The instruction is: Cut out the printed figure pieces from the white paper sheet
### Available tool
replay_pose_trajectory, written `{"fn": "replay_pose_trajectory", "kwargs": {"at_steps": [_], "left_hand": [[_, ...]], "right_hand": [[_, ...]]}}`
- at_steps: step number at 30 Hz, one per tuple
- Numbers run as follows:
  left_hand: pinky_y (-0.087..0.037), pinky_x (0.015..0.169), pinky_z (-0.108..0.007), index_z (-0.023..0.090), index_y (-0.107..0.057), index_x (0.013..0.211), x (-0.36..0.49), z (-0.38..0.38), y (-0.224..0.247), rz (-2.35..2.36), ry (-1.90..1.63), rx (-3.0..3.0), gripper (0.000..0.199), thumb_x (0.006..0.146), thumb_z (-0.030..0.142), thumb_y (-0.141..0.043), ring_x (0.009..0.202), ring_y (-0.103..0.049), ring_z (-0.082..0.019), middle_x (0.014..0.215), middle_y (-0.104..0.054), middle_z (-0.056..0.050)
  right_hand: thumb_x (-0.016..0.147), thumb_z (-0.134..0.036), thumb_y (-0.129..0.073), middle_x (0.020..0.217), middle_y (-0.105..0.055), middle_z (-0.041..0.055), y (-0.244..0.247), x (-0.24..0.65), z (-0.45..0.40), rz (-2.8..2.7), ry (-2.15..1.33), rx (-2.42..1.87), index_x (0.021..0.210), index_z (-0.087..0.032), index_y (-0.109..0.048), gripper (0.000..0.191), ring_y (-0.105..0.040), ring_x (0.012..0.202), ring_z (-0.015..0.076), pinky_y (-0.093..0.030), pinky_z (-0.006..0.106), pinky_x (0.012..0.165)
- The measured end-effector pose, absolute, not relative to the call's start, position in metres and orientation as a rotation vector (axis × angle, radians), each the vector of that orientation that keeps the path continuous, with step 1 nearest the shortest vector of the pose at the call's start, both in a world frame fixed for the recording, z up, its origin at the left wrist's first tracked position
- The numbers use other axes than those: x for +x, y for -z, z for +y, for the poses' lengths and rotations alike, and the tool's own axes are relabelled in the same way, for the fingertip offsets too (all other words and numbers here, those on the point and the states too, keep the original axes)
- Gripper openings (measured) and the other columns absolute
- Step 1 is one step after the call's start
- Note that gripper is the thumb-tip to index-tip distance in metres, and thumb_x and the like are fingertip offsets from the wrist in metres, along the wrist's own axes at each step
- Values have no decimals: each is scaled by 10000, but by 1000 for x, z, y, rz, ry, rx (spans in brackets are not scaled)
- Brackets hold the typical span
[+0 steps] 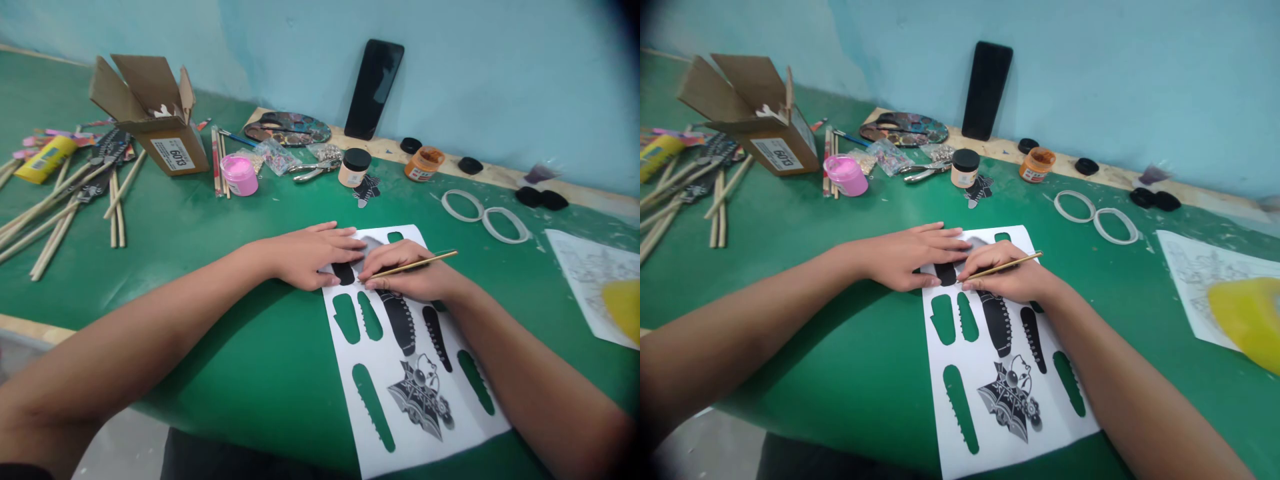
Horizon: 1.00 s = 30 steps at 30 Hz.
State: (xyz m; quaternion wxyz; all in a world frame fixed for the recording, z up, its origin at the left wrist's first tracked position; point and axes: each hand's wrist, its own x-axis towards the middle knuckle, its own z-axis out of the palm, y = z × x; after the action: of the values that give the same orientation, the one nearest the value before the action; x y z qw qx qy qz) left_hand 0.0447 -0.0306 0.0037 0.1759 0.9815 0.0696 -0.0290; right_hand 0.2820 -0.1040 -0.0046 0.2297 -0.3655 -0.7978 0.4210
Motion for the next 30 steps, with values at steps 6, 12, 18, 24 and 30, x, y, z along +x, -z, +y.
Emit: {"fn": "replay_pose_trajectory", "kwargs": {"at_steps": [6, 12, 18, 24, 30], "left_hand": [[-375, 997, -456, 175, -632, 1241, 49, -49, -13, 432, -68, 2941, 387, 884, 317, -585, 1229, -499, -317, 1348, -579, -107], [-390, 1033, -452, 80, -535, 1363, 57, -73, -11, 604, 100, 2904, 595, 933, 490, -508, 1322, -426, -341, 1497, -439, -167], [-73, 1223, -492, 81, -188, 1555, 56, -62, 2, 457, 210, 2821, 878, 927, 656, -404, 1516, -72, -285, 1626, -86, -143], [-18, 1227, -496, 128, -138, 1572, 56, -50, 3, 344, 201, 2803, 912, 908, 696, -401, 1514, -53, -275, 1626, -80, -113], [20, 1226, -473, 126, -116, 1574, 55, -50, 3, 337, 230, 2815, 913, 916, 706, -371, 1517, -19, -250, 1628, -37, -100]], "right_hand": [[843, -264, -709, 809, -752, 47, -2, 276, -116, -2169, -1115, -1247, 860, -176, -744, 96, -677, 719, 161, -498, 269, 618], [852, -215, -679, 812, -751, 46, -5, 270, -127, -2155, -970, -1332, 847, -181, -742, 72, -668, 711, 153, -482, 260, 601], [854, -238, -706, 834, -756, 57, -2, 276, -114, -2250, -967, -996, 862, -178, -739, 69, -687, 755, 159, -520, 278, 685], [837, -272, -730, 833, -762, 63, 4, 283, -104, -2198, -1140, -990, 879, -158, -755, 125, -695, 757, 164, -534, 283, 700], [819, -287, -744, 854, -762, 65, 3, 284, -104, -2149, -1190, -1055, 869, -160, -768, 137, -702, 785, 171, -541, 283, 714]]}}
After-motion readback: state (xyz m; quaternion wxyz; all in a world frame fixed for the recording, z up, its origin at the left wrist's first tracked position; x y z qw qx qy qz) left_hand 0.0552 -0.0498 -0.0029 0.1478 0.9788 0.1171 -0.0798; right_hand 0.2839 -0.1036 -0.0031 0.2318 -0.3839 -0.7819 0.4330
